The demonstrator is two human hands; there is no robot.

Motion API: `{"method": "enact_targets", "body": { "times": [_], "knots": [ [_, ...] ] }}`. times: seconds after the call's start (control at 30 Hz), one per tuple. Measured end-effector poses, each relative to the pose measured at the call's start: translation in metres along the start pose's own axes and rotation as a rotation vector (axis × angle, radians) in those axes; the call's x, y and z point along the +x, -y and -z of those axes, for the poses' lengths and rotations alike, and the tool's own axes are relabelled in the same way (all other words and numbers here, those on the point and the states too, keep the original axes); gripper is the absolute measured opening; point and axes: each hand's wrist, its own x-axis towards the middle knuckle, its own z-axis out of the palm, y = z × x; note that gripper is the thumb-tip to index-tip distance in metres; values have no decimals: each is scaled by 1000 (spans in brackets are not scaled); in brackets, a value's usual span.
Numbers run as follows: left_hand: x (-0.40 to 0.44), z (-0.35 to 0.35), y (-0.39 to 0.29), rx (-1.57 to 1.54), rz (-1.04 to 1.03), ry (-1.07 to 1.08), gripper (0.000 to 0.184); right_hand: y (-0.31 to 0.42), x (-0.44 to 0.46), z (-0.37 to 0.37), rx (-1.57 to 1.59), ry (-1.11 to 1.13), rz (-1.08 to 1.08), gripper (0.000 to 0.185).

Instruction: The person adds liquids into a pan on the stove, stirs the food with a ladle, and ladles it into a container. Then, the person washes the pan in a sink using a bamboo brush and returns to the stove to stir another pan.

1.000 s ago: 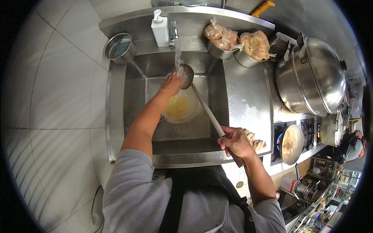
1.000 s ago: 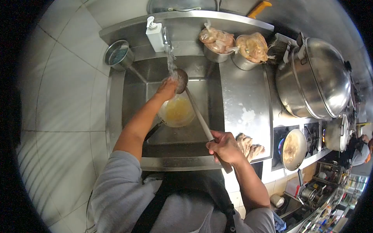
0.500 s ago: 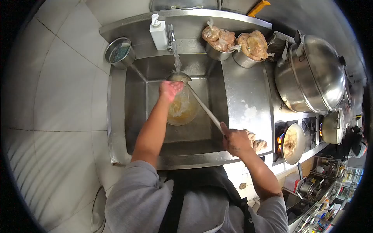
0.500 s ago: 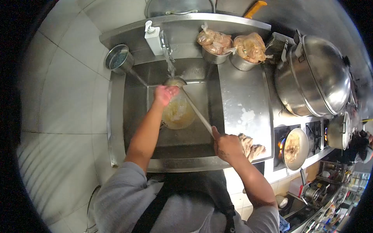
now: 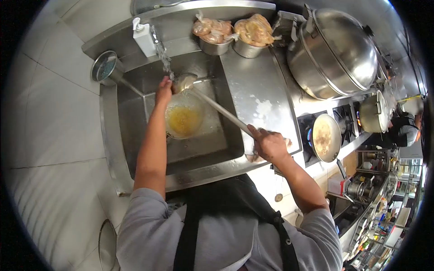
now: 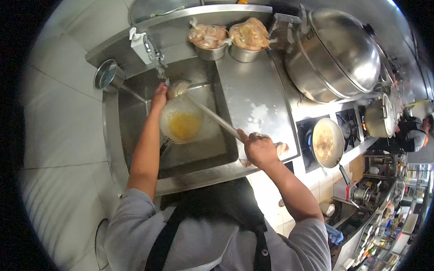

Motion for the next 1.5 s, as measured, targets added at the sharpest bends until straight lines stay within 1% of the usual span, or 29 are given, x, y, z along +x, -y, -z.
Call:
{"method": "enact_targets", "body": {
  "times": [0.03,0.07,0.1,0.13,0.17,0.2,0.23,0.27,0.3,0.33,0.4,0.5,0.53,0.57,0.6,0.67,0.73,0.8,0.87,0.9,0.93,1.0,1.07,1.1,1.2,1.3,1.33,1.43,1.5],
  "knots": [
    [-6,2,2,86,73,-116,49,-8,-11,0,138,-73,-37,53],
    [-10,4,6,172,145,-234,50,-13,-21,11,295,-82,-91,53],
    [-24,-1,-6,258,214,-352,50,-21,-31,17,330,-37,-140,53],
    [-49,-21,-12,371,139,-349,48,-29,-40,25,367,8,-192,54],
    [-96,-52,-35,485,61,-345,46,-31,-48,40,429,-67,-215,52],
    [-116,-85,-2,458,-234,-368,43,-37,-57,49,509,-73,-280,51],
    [-178,-112,-57,406,-244,-128,44,-43,-66,54,506,-117,-286,50],
    [-212,-140,-61,381,-369,143,49,-48,-74,59,502,-161,-290,49],
    [-242,-172,-40,544,-663,213,50,-50,-83,67,547,-171,-331,49],
    [-272,-185,-67,559,-698,635,55,-55,-92,65,590,-220,-349,50],
    [-317,-231,-80,829,-829,904,62,-62,-108,64,665,-242,-424,50],
    [-307,-292,-26,868,-1029,937,63,-72,-131,50,669,-336,-424,50],
    [-297,-301,-29,874,-1012,849,61,-73,-138,46,687,-368,-419,50],
    [-275,-309,-37,881,-994,761,59,-70,-146,48,706,-340,-495,50],
    [-253,-315,-45,889,-975,679,57,-73,-155,41,725,-357,-470,50],
    [-208,-314,-64,999,-875,450,51,-69,-169,30,843,-403,-556,48],
    [-154,-316,-61,1031,-592,268,44,-69,-182,22,801,-349,-608,47],
    [-122,-277,-61,1005,-523,83,39,-69,-193,10,837,-350,-660,50],
    [-84,-242,-38,895,-509,-23,39,-60,-190,15,705,-178,-738,51],
    [-61,-223,3,891,-567,-144,37,-64,-192,-8,648,-249,-705,51],
    [-40,-204,43,885,-620,-267,36,-64,-188,-17,507,-227,-696,50],
    [-39,-150,37,708,-245,-345,35,-64,-174,-40,374,-186,-702,50],
    [-33,-104,15,378,204,-409,34,-66,-158,-64,365,-229,-701,50],
    [-24,-84,5,175,366,-448,34,-66,-150,-73,360,-244,-701,50],
    [19,-41,-12,-376,567,-489,33,-73,-122,-90,174,-231,-648,50],
    [64,-12,-14,-748,571,-394,32,-85,-106,-110,155,-217,-658,57],
    [79,-6,-9,-923,515,-285,32,-89,-102,-115,158,-221,-660,59],
    [47,-1,-50,-999,407,41,30,-88,-91,-115,200,-192,-670,58],
    [52,-7,-41,-856,312,97,30,-84,-84,-115,220,-192,-675,56]
  ]
}}
